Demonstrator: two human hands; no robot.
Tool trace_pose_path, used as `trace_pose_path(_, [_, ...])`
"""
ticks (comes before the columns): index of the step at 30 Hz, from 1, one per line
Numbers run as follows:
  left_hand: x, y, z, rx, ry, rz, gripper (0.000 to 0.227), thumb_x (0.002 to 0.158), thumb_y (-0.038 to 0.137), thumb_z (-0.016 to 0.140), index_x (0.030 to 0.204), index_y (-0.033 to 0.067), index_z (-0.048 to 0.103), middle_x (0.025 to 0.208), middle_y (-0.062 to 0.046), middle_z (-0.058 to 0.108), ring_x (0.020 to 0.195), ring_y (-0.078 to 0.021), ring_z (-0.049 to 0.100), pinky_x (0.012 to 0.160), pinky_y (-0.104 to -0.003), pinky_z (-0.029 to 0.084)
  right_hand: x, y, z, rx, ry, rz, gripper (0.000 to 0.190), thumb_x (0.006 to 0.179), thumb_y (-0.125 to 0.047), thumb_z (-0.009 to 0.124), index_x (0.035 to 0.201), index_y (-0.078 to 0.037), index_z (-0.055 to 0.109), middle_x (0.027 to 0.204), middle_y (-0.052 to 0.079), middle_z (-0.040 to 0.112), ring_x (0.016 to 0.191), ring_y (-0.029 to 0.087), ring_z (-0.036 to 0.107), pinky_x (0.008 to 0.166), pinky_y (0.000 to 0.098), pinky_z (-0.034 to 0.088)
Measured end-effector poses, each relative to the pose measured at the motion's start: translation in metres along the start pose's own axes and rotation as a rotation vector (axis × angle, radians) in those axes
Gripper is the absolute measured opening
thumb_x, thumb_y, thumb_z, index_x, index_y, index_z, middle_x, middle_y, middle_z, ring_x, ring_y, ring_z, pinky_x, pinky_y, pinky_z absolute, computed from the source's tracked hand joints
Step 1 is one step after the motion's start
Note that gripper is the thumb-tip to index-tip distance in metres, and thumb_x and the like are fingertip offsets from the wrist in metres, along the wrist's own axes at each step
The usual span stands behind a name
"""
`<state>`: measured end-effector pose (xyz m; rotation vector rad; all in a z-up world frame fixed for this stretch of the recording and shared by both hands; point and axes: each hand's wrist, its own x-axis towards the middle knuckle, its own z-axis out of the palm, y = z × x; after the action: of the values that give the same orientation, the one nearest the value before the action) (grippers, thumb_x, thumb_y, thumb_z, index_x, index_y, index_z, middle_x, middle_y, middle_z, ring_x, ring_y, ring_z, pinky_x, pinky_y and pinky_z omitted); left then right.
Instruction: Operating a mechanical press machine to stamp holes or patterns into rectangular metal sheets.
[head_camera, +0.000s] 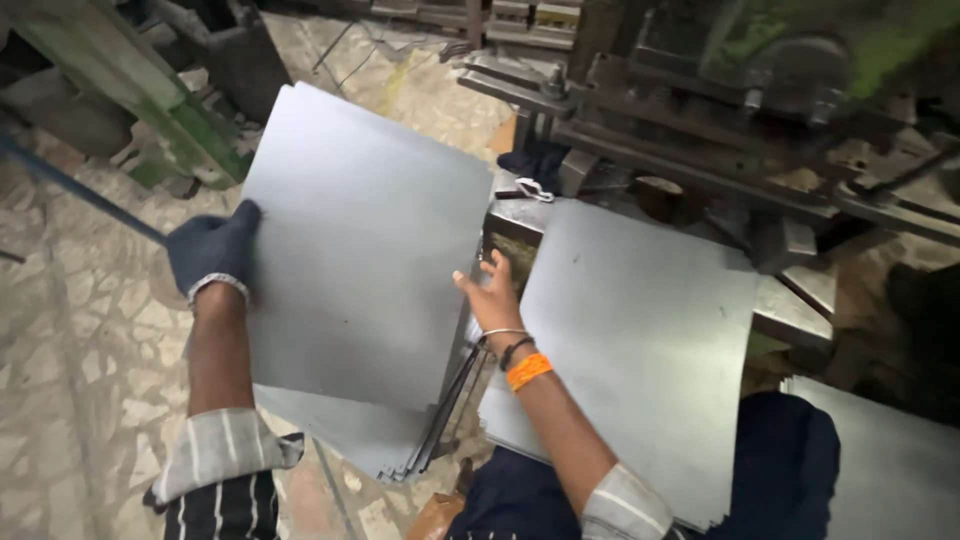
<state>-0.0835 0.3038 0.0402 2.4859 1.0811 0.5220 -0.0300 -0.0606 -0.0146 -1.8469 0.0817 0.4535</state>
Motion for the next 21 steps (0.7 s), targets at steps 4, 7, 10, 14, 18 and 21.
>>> trace_pose_path(4, [0.022, -0.049, 0.065, 0.498, -0.207, 0.343, 0.046, 0.110, 0.053, 0.032, 0.121, 0.0291, 0.069, 0.101, -0.017, 0.078, 0.084, -0.0392, 0.074, 0.077, -0.050, 0.052, -0.026, -0.010, -0.038, 0.029, -0.024, -0.125, 0.065, 0.085, -0.026, 0.068, 0.142, -0.001, 0.047, 0.132, 0.015, 0.062, 0.114, 0.023, 0.067, 0.100, 0.0326, 0.053])
trace_pose_path(7, [-0.014, -0.007, 0.071, 0.560, -0.504, 0.477, 0.064, 0.101, 0.014, 0.047, 0.161, 0.0281, 0.030, 0.133, -0.020, 0.072, 0.128, -0.0348, 0.066, 0.107, -0.053, 0.049, -0.051, -0.008, -0.059, 0.439, -0.026, -0.194, 0.056, 0.092, -0.022, 0.075, 0.142, -0.007, 0.057, 0.120, 0.010, 0.068, 0.104, 0.017, 0.064, 0.093, 0.0384, 0.058])
trace_pose_path(10, [-0.099, 0.084, 0.011, -0.517, -0.740, -0.297, 0.067, 0.094, 0.040, 0.073, 0.150, 0.0105, 0.051, 0.136, -0.027, 0.061, 0.125, -0.0383, 0.060, 0.099, -0.055, 0.050, -0.047, 0.022, -0.104, 0.482, 0.106, -0.243, 0.052, 0.094, -0.015, 0.070, 0.143, -0.004, 0.054, 0.124, 0.013, 0.066, 0.107, 0.019, 0.060, 0.097, 0.0411, 0.053])
trace_pose_path(14, [-0.167, 0.147, -0.011, -0.678, -0.859, -0.246, 0.087, 0.080, 0.023, 0.083, 0.154, 0.0040, 0.042, 0.145, -0.027, 0.054, 0.127, -0.0392, 0.058, 0.099, -0.052, 0.050, -0.032, 0.122, -0.199, 0.424, 0.223, -0.152, 0.045, 0.098, -0.018, 0.067, 0.141, -0.007, 0.057, 0.109, 0.011, 0.070, 0.090, 0.015, 0.065, 0.082, 0.0353, 0.058])
trace_pose_path(18, [-0.192, 0.141, 0.078, -0.945, -0.955, -0.161, 0.092, 0.079, 0.016, 0.085, 0.156, -0.0005, 0.037, 0.140, -0.032, 0.051, 0.122, -0.0397, 0.057, 0.104, -0.052, 0.047, -0.054, 0.156, -0.258, 0.483, 0.331, -0.162, 0.047, 0.095, -0.013, 0.072, 0.139, -0.005, 0.056, 0.110, 0.007, 0.066, 0.093, 0.013, 0.063, 0.088, 0.0349, 0.056])
trace_pose_path(21, [-0.213, 0.145, 0.112, -1.070, -1.066, -0.227, 0.089, 0.079, 0.015, 0.086, 0.155, 0.0041, 0.042, 0.125, -0.028, 0.064, 0.105, -0.0339, 0.068, 0.094, -0.047, 0.056, -0.097, 0.129, -0.267, 0.501, 0.361, -0.137, 0.048, 0.090, -0.008, 0.074, 0.135, -0.003, 0.059, 0.107, 0.007, 0.068, 0.088, 0.013, 0.065, 0.084, 0.0341, 0.058])
